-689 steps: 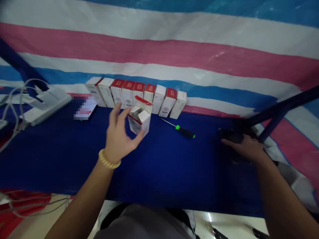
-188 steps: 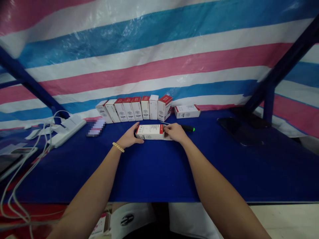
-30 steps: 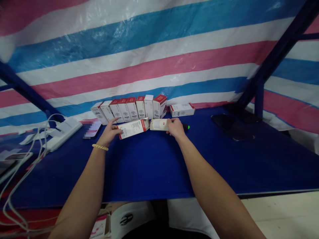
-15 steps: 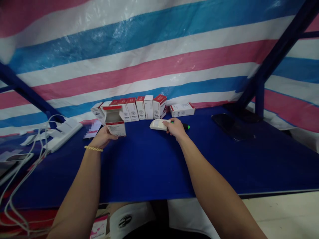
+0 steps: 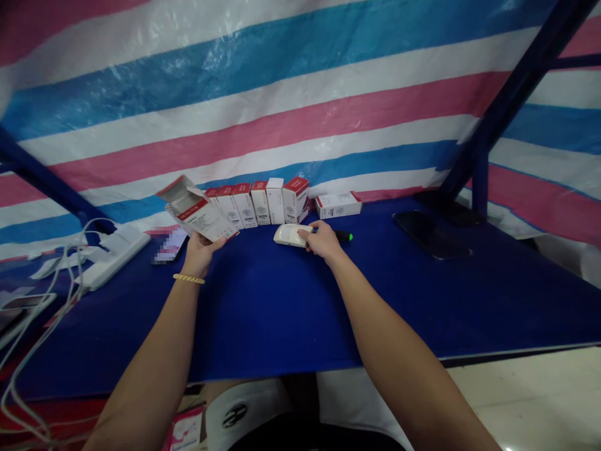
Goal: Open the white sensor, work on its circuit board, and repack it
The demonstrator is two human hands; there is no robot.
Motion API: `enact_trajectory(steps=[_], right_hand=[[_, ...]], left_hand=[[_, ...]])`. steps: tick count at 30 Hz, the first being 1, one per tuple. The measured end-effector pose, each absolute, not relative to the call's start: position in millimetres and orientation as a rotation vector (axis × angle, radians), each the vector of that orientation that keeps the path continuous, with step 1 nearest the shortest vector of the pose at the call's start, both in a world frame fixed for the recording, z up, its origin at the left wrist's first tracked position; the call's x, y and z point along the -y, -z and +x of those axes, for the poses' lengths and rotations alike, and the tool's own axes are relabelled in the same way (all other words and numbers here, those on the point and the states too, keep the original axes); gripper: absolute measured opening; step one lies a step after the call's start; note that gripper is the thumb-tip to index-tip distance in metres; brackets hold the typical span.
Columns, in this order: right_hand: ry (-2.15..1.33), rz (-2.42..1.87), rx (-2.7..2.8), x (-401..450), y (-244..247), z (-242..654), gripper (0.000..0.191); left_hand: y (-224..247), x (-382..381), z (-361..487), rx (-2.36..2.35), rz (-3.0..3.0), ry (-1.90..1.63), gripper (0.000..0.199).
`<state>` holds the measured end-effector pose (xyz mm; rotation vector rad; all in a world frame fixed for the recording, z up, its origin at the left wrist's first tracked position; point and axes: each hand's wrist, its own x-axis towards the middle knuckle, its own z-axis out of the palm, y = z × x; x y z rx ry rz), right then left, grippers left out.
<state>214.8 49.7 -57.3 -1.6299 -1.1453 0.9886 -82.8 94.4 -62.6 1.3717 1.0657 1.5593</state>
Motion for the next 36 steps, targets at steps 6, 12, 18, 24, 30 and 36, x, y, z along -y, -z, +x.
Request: enact_trajectory(steps=[6, 12, 18, 24, 30, 36], right_hand=[[-1.024, -1.636, 1.213, -47.4, 56.7, 212.9, 0.024], [-1.035, -1.634, 1.267, -48.7, 61.3, 212.7, 0.023], [-1.033, -1.640, 1.309, -50.8, 65.9, 213.9, 0.025], [-1.036, -1.611, 1.332, -48.5, 64.4, 213.1, 0.022], [-1.144, -1.492, 1.296, -43.6, 59.4, 211.9, 0.017], [-1.270, -1.248, 1.417, -37.6, 55.6, 211.6, 0.020]], left_hand=[[69.3, -96.8, -72.4, -1.250, 1.545, -1.737, 0.060], [67.8, -91.1, -63.5, -1.499, 1.794, -1.821, 0.054], [71.6, -87.6, -57.5, -1.847, 1.887, -1.370, 0.048], [66.0, -78.8, -52.2, -2.036, 1.853, -0.897, 0.056], [48.1, -70.5, -47.6, -1.971, 1.806, -1.630, 0.058], [36.2, -50.9, -27.3, -1.328, 2.059, -1.810, 0.022]])
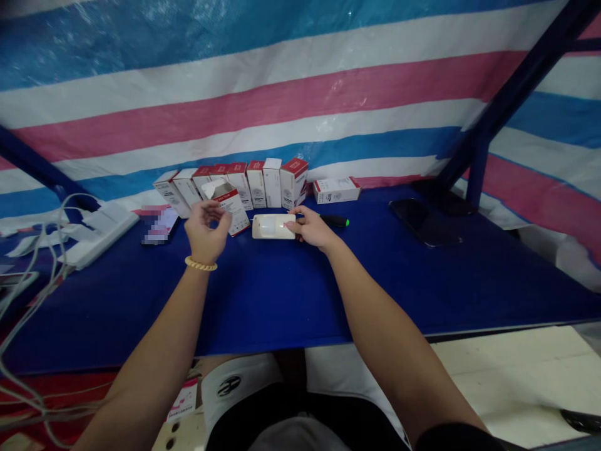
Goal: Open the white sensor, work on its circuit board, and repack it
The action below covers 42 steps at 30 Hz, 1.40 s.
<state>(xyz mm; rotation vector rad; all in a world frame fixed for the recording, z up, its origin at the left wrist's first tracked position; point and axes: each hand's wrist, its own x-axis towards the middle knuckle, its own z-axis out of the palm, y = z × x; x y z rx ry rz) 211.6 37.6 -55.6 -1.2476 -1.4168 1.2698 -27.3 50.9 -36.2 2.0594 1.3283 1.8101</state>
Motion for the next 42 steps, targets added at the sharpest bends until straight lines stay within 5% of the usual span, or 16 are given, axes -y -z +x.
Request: enact_trajectory(steps=[4, 11, 15, 21, 34, 42], right_hand=[[-1.367, -1.097, 1.476, -33.8, 51.5, 213.4, 0.026], [-1.412, -0.996, 1.516, -32.2, 50.2, 214.5, 0.034], [-1.339, -1.054, 1.566, -33.9, 54.0, 213.1, 0.038], [-0.862, -1.088, 1.976, -33.6, 59.3, 207.6, 0.089], [-0.561, -1.210, 2.143, -35.3, 53.3, 206.7, 0.071], [-0.812, -1.130, 1.819, -36.5, 57.0, 213.8, 0.074]], left_hand=[[38.6, -34.4, -6.1, -1.136, 2.423, -1.580, 0.008], [46.6, -32.0, 0.7, -1.127, 2.765, -1.123, 0.075], [54.9, -35.8, -0.8, -1.232, 2.629, -0.994, 0.067], [64.1, -37.1, 4.7, -1.259, 2.528, -1.133, 0.075], [65.3, -41.0, -1.1, -1.039, 2.332, -1.210, 0.113], [71.5, -51.1, -1.7, -0.786, 1.840, -1.185, 0.109]])
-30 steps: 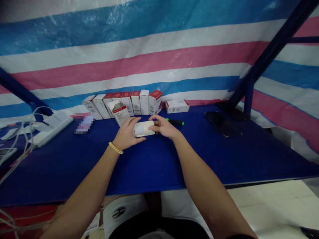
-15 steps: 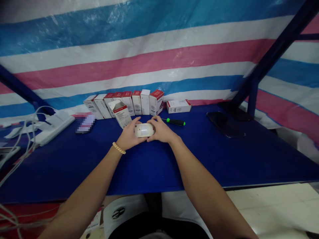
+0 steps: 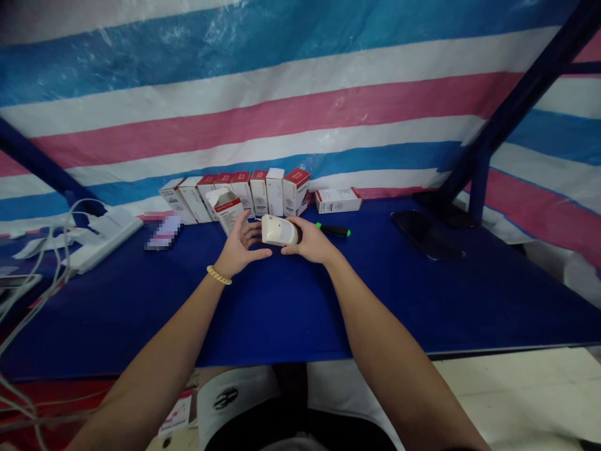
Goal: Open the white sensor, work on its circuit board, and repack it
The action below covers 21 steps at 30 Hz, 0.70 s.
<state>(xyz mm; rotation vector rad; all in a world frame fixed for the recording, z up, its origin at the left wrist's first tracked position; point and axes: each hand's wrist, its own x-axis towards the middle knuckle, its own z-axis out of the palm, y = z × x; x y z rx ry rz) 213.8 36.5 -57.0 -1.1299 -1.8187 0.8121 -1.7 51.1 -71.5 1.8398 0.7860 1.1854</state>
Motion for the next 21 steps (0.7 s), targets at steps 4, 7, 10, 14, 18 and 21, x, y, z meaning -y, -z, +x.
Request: enact_trajectory(steps=[4, 7, 10, 14, 18, 21], right_hand=[[-1.026, -0.957, 1.888, -33.2, 58.1, 203.0, 0.071], [-1.034, -0.949, 1.928, -31.4, 57.5, 197.3, 0.070], [-0.976, -0.978, 1.831, -30.2, 54.8, 197.7, 0.056], [-1.010, -0.958, 1.577, -27.7, 48.7, 198.3, 0.033], [-1.019, -0.975, 1.496, -24.5, 45.5, 190.9, 0.027], [-0.983, -0.992, 1.509, -22.6, 45.7, 184.1, 0.019]], left_hand=[[63.7, -40.5, 5.0, -0.842, 1.962, -1.116, 0.087], [56.6, -33.6, 7.7, -0.917, 2.071, -1.154, 0.068], [53.6, -31.3, 8.1, -1.045, 2.199, -1.242, 0.057], [55.0, -32.0, 6.5, -1.269, 2.417, -1.261, 0.058], [55.3, -31.4, 5.5, -1.428, 2.568, -1.060, 0.059], [53.9, -29.3, 6.7, -1.479, 2.639, -0.910, 0.058]])
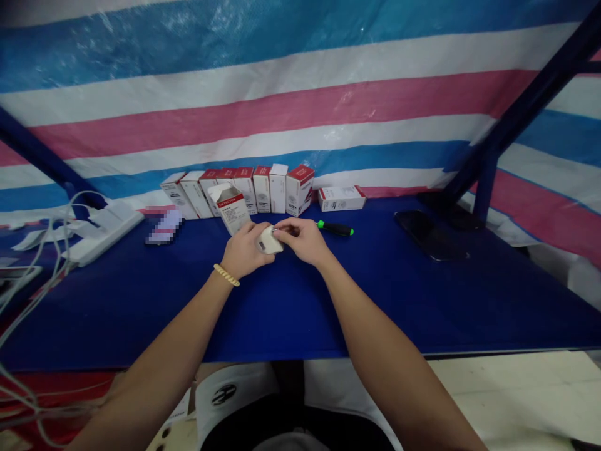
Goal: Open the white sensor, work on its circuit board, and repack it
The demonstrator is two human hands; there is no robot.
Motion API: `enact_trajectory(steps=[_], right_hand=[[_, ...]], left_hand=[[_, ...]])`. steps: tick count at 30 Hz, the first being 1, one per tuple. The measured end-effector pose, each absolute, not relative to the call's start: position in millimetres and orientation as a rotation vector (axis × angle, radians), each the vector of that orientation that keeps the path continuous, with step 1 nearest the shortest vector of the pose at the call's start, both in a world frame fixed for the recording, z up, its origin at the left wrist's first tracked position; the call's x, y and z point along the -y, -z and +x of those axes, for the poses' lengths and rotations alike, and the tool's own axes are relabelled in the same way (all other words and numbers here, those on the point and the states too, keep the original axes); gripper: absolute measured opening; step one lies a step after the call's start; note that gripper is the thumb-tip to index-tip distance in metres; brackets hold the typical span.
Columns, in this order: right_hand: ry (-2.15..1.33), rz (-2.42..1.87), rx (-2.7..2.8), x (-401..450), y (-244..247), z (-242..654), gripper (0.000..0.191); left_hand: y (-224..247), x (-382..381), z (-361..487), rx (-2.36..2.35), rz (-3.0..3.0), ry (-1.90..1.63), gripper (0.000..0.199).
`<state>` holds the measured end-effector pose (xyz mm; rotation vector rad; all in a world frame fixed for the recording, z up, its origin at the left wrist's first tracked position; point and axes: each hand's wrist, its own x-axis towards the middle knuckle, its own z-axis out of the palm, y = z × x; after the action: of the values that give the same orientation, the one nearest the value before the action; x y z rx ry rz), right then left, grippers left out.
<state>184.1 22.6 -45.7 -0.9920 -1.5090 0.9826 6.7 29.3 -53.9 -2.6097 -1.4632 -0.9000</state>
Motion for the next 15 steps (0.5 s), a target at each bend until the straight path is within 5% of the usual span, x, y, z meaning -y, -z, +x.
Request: enact_trajectory(steps=[8, 15], right_hand=[[-0.738, -1.215, 1.161, -39.1, 45.0, 204.9, 0.005], [-0.629, -1.196, 0.537, -56.7, 42.4, 261.5, 0.014]], left_hand=[[49.1, -33.3, 0.6, 1.551, -2.630, 0.645, 0.065], [40.0, -37.0, -7.0, 1.569, -2.676, 0.505, 0.059]])
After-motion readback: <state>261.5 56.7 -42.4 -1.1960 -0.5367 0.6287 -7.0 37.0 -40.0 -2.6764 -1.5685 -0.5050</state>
